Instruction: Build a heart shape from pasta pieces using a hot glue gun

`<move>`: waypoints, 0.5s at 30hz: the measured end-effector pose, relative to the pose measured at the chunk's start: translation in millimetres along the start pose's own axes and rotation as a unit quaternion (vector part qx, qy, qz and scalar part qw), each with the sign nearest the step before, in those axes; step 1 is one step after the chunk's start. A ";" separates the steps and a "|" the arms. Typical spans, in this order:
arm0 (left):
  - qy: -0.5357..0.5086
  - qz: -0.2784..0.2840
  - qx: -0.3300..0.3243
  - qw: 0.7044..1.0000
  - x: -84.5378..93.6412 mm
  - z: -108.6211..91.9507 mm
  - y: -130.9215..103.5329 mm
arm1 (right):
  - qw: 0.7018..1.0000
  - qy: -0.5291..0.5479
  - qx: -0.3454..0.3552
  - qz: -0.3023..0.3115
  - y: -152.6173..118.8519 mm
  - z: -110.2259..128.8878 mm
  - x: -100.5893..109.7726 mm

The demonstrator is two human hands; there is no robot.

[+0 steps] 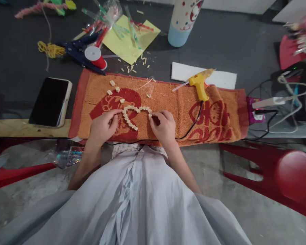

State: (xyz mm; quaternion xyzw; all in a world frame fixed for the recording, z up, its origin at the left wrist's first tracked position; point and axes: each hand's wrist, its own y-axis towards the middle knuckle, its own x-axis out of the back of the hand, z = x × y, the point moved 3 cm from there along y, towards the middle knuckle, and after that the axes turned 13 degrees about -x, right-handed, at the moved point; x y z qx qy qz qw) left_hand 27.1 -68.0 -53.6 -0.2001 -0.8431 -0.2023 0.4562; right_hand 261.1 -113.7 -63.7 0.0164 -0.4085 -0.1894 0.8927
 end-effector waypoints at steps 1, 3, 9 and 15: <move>0.000 -0.003 -0.002 1.000 0.1 0.0 0.0 | 1.000 0.003 0.004 -0.003 -0.2 -0.1 -0.1; 0.001 -0.008 -0.005 1.000 0.2 0.2 -0.1 | 1.000 0.006 0.005 -0.005 -0.4 -0.5 -0.2; 0.002 -0.010 0.000 1.000 -0.2 0.2 0.1 | 1.000 0.004 -0.016 -0.008 -0.9 -2.5 -1.6; -0.003 -0.012 -0.002 1.000 0.6 -0.7 0.9 | 1.000 -0.004 -0.028 -0.014 0.3 -2.7 -3.3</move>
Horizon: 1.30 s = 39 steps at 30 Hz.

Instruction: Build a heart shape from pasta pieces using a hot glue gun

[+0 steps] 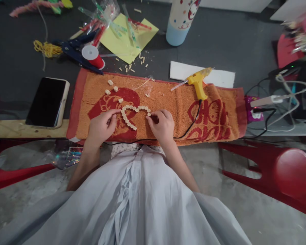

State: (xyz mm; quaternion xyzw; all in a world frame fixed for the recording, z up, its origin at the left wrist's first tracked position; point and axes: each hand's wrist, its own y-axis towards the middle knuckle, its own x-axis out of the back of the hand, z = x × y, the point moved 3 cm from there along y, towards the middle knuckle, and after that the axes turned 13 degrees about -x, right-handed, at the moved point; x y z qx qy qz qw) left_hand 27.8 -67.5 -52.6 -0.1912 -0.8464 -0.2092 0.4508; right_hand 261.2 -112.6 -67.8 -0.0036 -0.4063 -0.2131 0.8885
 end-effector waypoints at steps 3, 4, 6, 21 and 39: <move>0.001 0.005 0.006 1.000 0.1 0.0 0.3 | 1.000 -0.003 0.003 -0.002 0.4 1.2 0.5; 0.001 0.006 0.008 1.000 0.2 0.0 0.3 | 1.000 -0.005 0.002 -0.001 0.4 1.5 0.7; 0.002 0.006 0.010 1.000 0.3 0.0 0.2 | 1.000 -0.003 0.001 0.001 0.5 1.7 0.7; -0.002 0.006 0.006 1.000 -0.8 1.1 -0.5 | 1.000 0.001 0.002 0.006 -0.1 2.6 -1.0; -0.005 0.014 0.016 1.000 0.0 0.7 -0.2 | 0.999 -0.033 -0.028 -0.015 -4.4 10.9 -2.6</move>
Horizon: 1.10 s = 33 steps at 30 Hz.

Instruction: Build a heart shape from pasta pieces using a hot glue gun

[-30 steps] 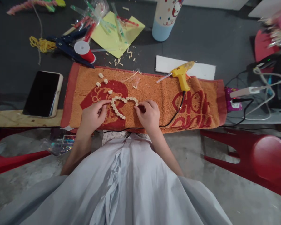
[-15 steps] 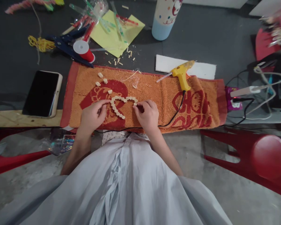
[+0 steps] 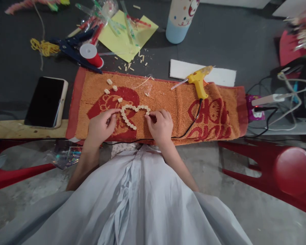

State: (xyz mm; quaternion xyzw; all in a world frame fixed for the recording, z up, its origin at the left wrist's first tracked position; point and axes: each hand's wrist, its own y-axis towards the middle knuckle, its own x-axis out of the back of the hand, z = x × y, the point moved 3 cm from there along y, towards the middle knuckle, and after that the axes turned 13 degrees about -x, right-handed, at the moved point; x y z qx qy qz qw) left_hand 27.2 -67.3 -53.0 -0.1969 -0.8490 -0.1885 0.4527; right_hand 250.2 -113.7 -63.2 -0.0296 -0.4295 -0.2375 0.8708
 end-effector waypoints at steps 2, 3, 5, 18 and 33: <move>0.000 0.003 0.001 1.000 0.1 -0.2 -0.1 | 1.000 -0.006 0.003 -0.003 0.0 0.8 1.0; 0.000 0.004 0.001 1.000 0.3 -0.3 -0.1 | 1.000 -0.008 0.003 -0.002 0.2 1.0 1.4; -0.001 0.004 0.000 1.000 0.8 -0.8 -0.1 | 1.000 -0.010 0.003 0.004 0.7 1.2 1.9; 0.000 0.000 -0.005 1.000 0.5 -1.1 -0.4 | 1.000 0.020 -0.010 0.015 2.1 -1.2 0.6; 0.008 0.009 0.010 1.000 0.5 0.4 -0.3 | 0.998 0.048 -0.025 0.026 1.2 2.5 4.9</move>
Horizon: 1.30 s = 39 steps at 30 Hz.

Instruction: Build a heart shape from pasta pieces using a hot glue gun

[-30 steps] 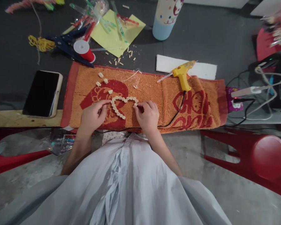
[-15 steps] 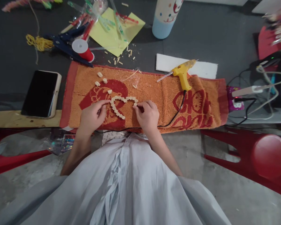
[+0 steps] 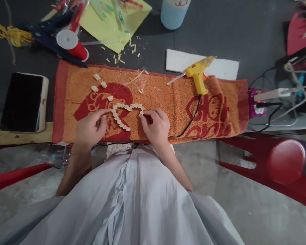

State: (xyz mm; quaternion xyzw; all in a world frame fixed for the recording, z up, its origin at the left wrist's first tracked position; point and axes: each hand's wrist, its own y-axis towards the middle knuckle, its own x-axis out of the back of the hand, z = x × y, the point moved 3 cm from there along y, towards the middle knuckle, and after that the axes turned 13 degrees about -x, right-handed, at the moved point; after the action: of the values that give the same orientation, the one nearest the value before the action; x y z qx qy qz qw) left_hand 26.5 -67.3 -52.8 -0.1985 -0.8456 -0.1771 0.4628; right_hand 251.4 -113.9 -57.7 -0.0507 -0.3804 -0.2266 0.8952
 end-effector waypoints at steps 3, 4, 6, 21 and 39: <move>-0.001 0.004 0.004 1.000 0.4 0.4 0.2 | 1.000 -0.003 -0.008 0.002 0.1 -0.5 -0.5; -0.003 0.007 0.007 1.000 0.6 0.3 0.3 | 1.000 -0.003 -0.009 0.002 0.0 -0.6 -0.6; -0.006 0.008 0.009 1.000 1.2 -0.1 0.6 | 1.000 -0.004 -0.010 0.001 -0.1 -0.6 -0.7; -0.011 0.003 0.000 1.000 0.0 2.1 -1.8 | 1.000 -0.013 -0.016 0.003 -0.5 -1.0 -0.5; -0.006 -0.002 -0.004 1.000 -0.3 1.2 0.5 | 1.000 -0.009 0.013 -0.026 -1.6 -1.6 -0.6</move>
State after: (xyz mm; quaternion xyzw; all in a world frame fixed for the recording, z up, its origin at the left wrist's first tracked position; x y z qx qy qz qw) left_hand 26.1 -66.3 -53.6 -0.1992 -0.8481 -0.1802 0.4568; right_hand 251.4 -115.5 -59.4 -0.0311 -0.3929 -0.2442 0.8860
